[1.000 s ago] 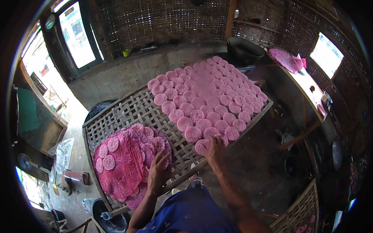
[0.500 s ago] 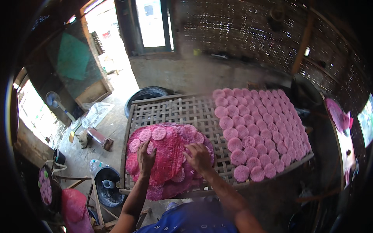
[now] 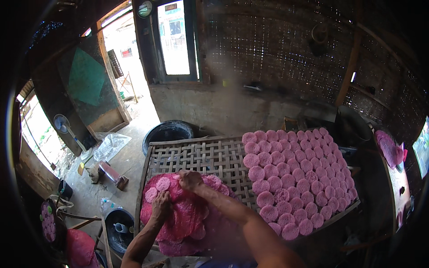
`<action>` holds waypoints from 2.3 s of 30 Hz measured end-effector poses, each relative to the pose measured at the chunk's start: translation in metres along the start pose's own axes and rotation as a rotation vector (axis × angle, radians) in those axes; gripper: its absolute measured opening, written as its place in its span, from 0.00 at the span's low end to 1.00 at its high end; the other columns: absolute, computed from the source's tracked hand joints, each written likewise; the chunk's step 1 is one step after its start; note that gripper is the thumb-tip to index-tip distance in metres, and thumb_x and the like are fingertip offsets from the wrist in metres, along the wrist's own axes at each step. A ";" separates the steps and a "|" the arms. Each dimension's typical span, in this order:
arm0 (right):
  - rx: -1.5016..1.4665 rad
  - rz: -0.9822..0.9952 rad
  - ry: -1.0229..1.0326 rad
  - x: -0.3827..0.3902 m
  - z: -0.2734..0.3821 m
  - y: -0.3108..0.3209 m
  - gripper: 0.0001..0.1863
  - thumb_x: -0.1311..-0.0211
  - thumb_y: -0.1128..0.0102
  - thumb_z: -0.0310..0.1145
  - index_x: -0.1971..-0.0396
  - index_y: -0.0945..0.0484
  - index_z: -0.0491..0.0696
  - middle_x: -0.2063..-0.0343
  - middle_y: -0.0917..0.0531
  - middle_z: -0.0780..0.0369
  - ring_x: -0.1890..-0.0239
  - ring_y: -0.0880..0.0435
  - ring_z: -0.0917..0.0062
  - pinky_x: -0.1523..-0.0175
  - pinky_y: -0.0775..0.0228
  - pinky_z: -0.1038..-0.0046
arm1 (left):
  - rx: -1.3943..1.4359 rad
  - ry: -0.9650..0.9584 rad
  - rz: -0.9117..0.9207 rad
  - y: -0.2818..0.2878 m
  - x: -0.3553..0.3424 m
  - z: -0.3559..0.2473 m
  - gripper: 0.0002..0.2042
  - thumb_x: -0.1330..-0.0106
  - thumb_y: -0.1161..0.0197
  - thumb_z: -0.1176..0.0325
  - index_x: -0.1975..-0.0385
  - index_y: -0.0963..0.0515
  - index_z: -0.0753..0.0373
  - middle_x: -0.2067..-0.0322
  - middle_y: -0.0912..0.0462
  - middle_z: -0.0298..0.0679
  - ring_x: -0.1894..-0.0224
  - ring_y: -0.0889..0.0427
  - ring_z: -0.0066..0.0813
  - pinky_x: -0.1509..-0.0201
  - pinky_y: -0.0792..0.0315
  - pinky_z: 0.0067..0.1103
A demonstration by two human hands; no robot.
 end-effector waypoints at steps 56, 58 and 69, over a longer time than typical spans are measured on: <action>-0.667 0.411 -0.390 0.008 -0.093 0.049 0.30 0.26 0.37 0.60 0.55 0.12 0.43 0.61 0.10 0.59 0.55 0.11 0.72 0.50 0.17 0.64 | 0.486 0.484 -0.327 0.008 -0.118 0.008 0.24 0.34 0.33 0.72 0.38 0.26 0.62 0.53 0.16 0.49 0.55 0.13 0.51 0.51 0.20 0.43; -1.232 0.489 -0.803 0.013 -0.088 0.021 0.28 0.24 0.39 0.57 0.50 0.15 0.43 0.59 0.11 0.60 0.55 0.10 0.70 0.51 0.15 0.61 | 0.829 0.334 -0.225 -0.006 -0.136 -0.038 0.26 0.34 0.28 0.69 0.36 0.26 0.64 0.47 0.16 0.52 0.47 0.13 0.49 0.43 0.19 0.40; -0.103 -0.031 -0.353 -0.100 -0.211 0.071 0.21 0.33 0.33 0.46 0.47 0.16 0.48 0.53 0.10 0.53 0.53 0.09 0.63 0.48 0.15 0.61 | 0.112 0.494 -0.219 0.008 -0.008 0.074 0.36 0.42 0.20 0.61 0.33 0.24 0.62 0.37 0.20 0.50 0.31 0.25 0.49 0.23 0.36 0.41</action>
Point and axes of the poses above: each hand's wrist, its own x-axis away from the middle knuckle, its own y-axis out of the back of the hand, z = x × y, the point moved 8 cm from there along -x, towards the middle knuckle
